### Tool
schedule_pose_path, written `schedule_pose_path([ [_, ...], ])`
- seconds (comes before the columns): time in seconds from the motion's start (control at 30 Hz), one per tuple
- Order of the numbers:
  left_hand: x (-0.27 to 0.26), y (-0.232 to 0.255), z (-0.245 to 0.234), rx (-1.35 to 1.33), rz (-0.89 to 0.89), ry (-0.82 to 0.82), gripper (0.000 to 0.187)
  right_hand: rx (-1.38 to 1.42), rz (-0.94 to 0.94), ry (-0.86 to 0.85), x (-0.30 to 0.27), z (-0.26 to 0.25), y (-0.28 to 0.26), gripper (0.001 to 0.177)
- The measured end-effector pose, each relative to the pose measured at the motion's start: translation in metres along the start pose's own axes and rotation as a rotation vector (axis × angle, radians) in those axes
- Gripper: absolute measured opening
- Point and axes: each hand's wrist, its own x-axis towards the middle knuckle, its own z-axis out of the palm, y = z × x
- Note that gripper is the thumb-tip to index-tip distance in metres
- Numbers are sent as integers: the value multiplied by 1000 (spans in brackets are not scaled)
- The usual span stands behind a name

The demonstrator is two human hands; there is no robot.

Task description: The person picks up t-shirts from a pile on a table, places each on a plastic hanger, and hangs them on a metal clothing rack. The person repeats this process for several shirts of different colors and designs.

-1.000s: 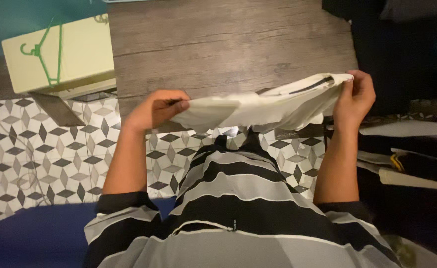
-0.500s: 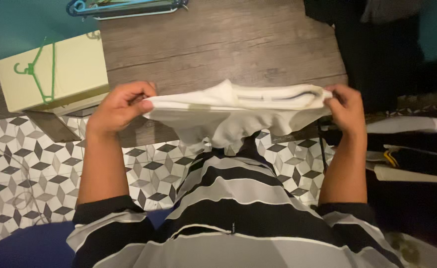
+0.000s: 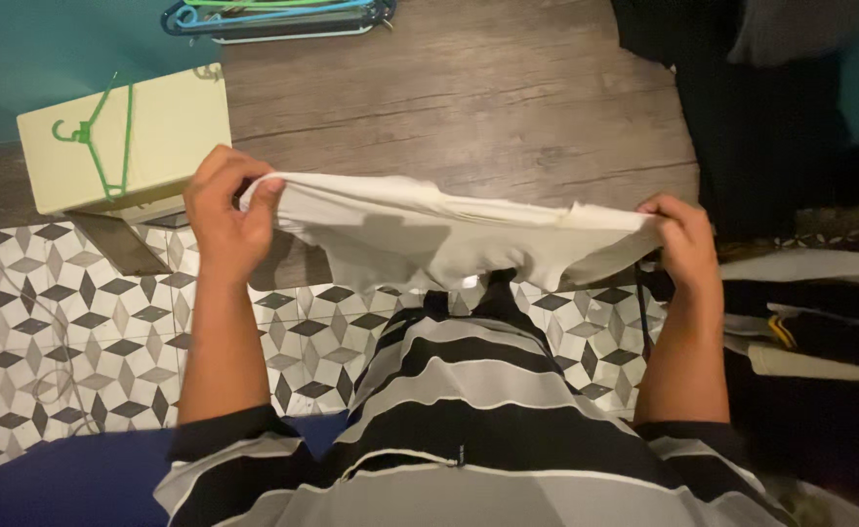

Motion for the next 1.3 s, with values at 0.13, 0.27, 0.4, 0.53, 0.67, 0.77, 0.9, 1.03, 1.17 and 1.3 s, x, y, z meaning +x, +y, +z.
schedule_pose_path([
  [0.13,-15,-6,8,8,-11,39,10,-254,-228,166,-1,-5,-2,14],
  [0.27,-27,-19,23,-23,-65,113,17,-486,-262,464,4,18,-1,14],
  [0.4,-37,-32,37,81,9,231,19,-407,-222,631,10,22,1,19],
  [0.53,-40,-46,29,221,205,277,14,-410,-407,529,11,-17,7,27],
  [0.67,-37,-52,21,231,466,296,14,-564,-736,669,18,-62,23,30],
  [0.77,-29,-55,20,293,457,228,17,-581,-766,659,29,-86,39,29],
  [0.9,11,-78,34,415,494,195,16,-272,-795,486,97,-107,65,26],
  [1.03,78,-126,65,410,251,17,14,-146,-528,293,188,-102,77,18],
  [1.17,137,-183,127,516,73,-112,18,-261,-420,175,284,-65,81,16],
  [1.3,139,-236,193,572,-260,-265,28,-458,-212,146,332,12,117,17],
])
